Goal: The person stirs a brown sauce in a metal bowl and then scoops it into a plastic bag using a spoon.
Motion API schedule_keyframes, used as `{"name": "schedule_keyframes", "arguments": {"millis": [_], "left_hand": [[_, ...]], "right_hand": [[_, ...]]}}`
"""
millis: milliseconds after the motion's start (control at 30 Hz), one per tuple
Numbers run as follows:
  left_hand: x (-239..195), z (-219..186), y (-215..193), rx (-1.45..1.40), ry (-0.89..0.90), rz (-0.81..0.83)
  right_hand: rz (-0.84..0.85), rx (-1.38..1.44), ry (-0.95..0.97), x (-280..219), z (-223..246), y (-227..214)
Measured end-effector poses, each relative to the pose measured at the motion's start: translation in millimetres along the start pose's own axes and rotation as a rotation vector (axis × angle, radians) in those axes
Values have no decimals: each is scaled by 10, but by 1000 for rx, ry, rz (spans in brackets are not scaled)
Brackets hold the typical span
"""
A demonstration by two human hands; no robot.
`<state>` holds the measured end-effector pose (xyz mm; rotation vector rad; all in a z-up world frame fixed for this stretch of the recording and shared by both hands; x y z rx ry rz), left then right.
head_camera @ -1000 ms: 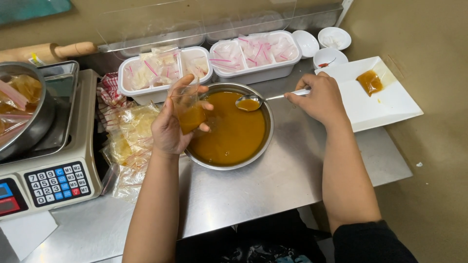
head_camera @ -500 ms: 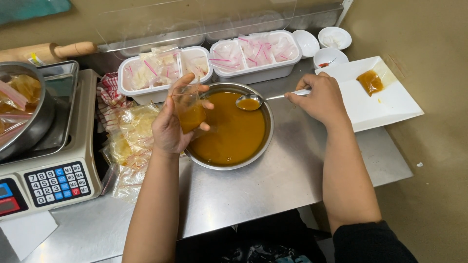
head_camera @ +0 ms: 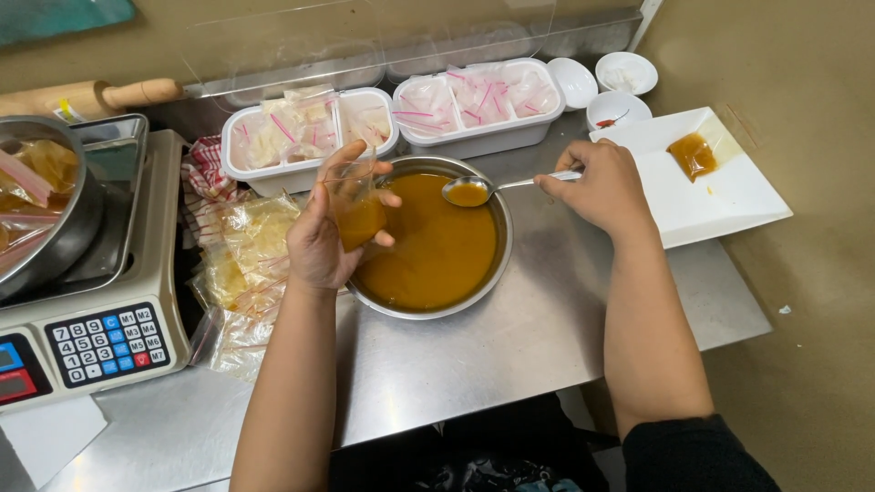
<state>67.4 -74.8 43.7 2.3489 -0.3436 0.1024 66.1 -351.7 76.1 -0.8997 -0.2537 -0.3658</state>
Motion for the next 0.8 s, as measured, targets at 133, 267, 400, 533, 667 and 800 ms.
{"name": "schedule_keyframes", "arguments": {"millis": [133, 267, 400, 533, 667, 800], "left_hand": [[6, -13, -8, 22, 4, -8], [19, -40, -48, 103, 24, -33], [39, -65, -76, 145, 37, -44], [40, -69, -94, 158, 16, -40], [20, -88, -114, 195, 21, -18], [-1, -138, -101, 290, 48, 4]], "right_hand": [[-2, -1, 4, 11, -16, 7], [17, 1, 22, 21, -23, 26], [45, 16, 43, 25, -10, 38], [86, 27, 43, 39, 96, 30], [98, 54, 17, 110, 190, -73], [123, 72, -66, 205, 302, -215]]}}
Point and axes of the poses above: each hand's wrist, its own x-axis towards the middle knuckle, its own y-axis out of the palm, z = x × y, the point moved 5 cm from there along x, towards the middle knuckle, and after that the axes turned 12 degrees about -z, right-handed, at the moved point
